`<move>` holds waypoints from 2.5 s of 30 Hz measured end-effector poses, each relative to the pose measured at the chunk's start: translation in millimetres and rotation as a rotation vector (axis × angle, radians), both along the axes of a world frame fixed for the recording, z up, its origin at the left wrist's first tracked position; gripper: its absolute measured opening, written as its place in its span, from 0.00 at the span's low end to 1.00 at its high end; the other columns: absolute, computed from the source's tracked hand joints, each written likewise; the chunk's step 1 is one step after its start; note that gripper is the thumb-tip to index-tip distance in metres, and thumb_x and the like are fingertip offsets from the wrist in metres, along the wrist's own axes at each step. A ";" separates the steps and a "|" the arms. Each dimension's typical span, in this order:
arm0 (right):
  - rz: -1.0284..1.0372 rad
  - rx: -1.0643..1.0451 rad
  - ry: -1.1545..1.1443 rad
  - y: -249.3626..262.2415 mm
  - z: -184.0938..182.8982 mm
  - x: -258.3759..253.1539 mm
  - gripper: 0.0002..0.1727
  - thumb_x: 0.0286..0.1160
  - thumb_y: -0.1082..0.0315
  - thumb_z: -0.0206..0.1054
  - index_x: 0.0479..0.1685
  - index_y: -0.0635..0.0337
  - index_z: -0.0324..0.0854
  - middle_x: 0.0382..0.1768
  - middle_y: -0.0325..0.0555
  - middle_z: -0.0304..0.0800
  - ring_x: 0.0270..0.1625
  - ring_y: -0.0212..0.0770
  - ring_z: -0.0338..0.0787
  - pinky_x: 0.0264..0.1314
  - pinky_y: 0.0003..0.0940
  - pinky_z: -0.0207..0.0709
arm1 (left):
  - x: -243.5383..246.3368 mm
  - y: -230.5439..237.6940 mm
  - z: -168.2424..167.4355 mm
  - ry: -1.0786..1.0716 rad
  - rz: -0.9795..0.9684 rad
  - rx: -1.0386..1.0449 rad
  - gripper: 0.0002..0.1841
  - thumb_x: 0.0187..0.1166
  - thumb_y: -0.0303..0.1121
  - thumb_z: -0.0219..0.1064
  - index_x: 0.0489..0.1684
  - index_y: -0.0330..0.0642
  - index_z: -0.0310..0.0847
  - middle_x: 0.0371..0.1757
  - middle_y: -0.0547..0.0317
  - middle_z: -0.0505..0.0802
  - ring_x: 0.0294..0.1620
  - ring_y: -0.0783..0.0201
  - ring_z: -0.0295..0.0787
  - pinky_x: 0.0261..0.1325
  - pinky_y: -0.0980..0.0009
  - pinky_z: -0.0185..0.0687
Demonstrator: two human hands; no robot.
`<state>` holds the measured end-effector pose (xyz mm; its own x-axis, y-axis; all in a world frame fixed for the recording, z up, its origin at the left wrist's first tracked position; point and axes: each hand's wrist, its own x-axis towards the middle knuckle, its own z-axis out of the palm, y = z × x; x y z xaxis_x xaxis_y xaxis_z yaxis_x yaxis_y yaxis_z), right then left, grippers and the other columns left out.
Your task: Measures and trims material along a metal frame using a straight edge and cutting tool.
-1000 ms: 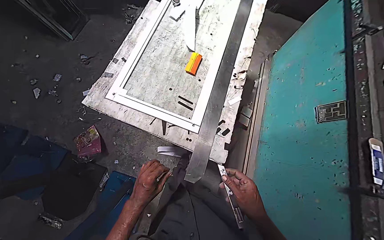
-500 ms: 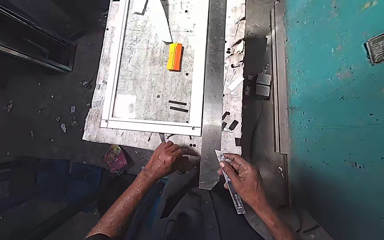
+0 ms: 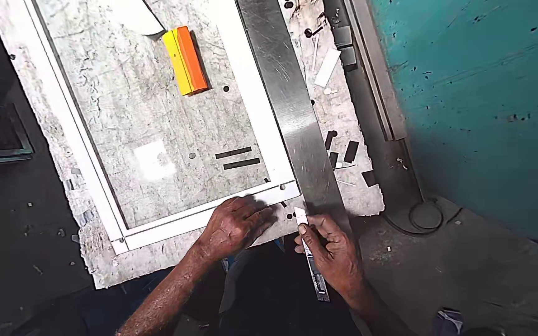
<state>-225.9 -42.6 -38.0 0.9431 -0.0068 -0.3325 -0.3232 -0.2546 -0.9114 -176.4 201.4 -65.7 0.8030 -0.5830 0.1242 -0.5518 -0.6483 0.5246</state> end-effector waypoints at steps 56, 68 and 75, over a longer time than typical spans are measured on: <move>0.041 -0.204 -0.044 7.5 -23.2 14.7 0.11 0.79 0.61 0.67 0.41 0.58 0.89 0.25 0.35 0.91 0.23 0.22 0.88 0.23 0.19 0.83 | 14.2 -10.2 -12.3 -0.082 -0.035 -0.007 0.17 0.80 0.48 0.68 0.57 0.52 0.94 0.19 0.62 0.84 0.24 0.62 0.79 0.32 0.68 0.74; 0.017 -0.152 -0.025 5.8 -24.9 14.1 0.10 0.80 0.61 0.68 0.41 0.57 0.90 0.26 0.34 0.92 0.24 0.22 0.89 0.25 0.19 0.85 | 14.9 -10.2 -12.2 -0.089 -0.033 0.001 0.15 0.80 0.46 0.69 0.55 0.51 0.94 0.21 0.62 0.86 0.24 0.62 0.80 0.33 0.69 0.74; 0.015 -0.135 -0.033 5.2 -23.1 13.8 0.11 0.79 0.61 0.68 0.41 0.59 0.90 0.26 0.34 0.92 0.24 0.21 0.88 0.25 0.18 0.83 | 14.6 -10.2 -12.5 -0.076 -0.026 0.003 0.15 0.80 0.46 0.69 0.54 0.52 0.94 0.23 0.62 0.89 0.26 0.63 0.82 0.33 0.68 0.75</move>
